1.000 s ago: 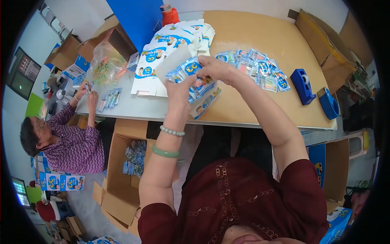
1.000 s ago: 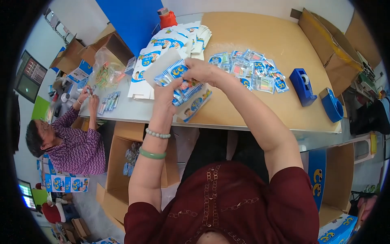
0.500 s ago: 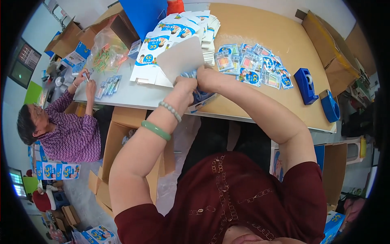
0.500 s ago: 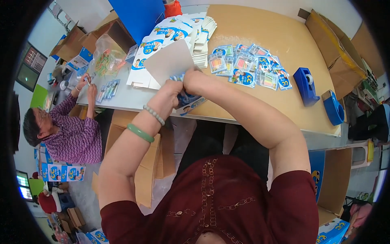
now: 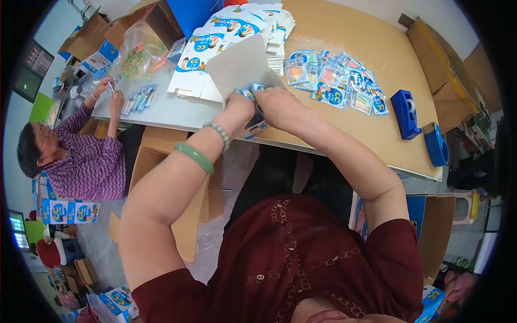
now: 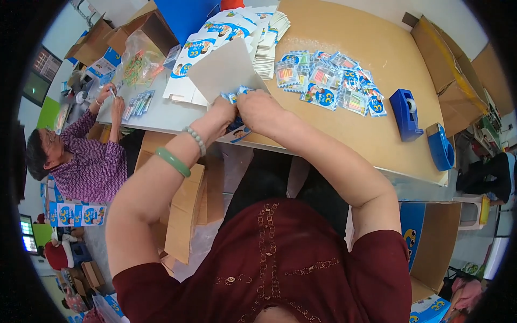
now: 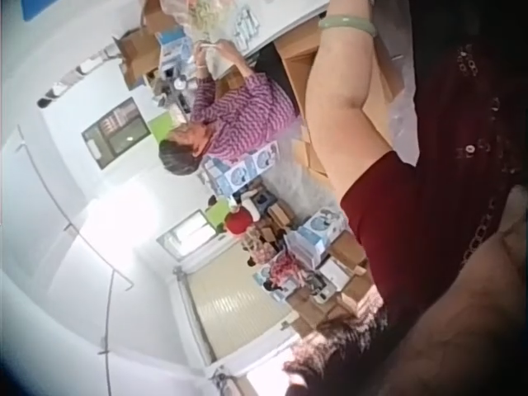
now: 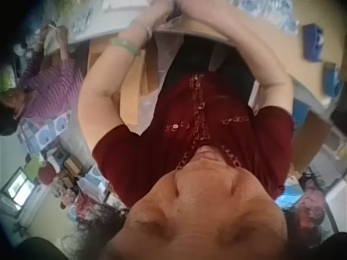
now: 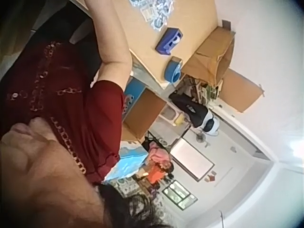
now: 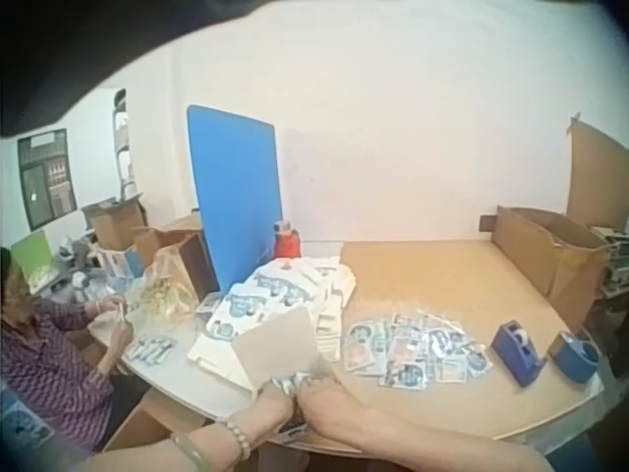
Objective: The person folds a flat cardboard sheet into a small box, packs pouches into the box, closes the box flaps, and places the filled boxes into a larger shipping carton.
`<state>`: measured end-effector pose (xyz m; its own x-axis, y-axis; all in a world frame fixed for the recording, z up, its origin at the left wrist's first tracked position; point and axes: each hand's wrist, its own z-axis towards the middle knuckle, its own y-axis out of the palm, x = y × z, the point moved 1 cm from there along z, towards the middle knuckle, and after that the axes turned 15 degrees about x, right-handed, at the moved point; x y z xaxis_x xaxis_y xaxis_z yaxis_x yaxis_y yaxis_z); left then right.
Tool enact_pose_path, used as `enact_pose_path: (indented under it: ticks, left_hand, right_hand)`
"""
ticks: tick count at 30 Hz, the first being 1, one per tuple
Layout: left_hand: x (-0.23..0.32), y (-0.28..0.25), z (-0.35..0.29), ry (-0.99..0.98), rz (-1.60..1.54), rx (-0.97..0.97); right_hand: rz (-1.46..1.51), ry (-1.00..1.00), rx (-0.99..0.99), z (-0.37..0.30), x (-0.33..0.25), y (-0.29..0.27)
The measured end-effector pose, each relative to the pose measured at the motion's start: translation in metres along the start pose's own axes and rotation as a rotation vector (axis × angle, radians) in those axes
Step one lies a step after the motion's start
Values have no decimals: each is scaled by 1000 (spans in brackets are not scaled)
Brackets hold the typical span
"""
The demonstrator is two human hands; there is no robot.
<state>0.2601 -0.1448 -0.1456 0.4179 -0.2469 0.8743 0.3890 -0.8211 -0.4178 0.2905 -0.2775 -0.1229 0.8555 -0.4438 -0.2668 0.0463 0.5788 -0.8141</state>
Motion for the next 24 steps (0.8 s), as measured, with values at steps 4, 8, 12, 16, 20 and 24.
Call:
enact_pose_path:
  ticks: [4,8,12,16,20,24]
  left_hand:
    - [-6,-2,12,412,747,79]
    - [11,-1,-13,537,756,414]
    - [24,-17,-43,851,987,261]
    - [8,-15,-22,719,1093,-4]
    - [-1,-32,-15,694,921,57]
    - [15,-40,-66,1052,449,479]
  right_hand:
    - [22,-61,-69,-4,0,2]
    - [39,95,-5,-8,12,12]
    - [50,64,-295,-6,16,1]
    - [22,15,14,-7,2,-7]
    - [-52,3,-130,9,-10,2]
    - [-118,50,-453,11,-7,-15]
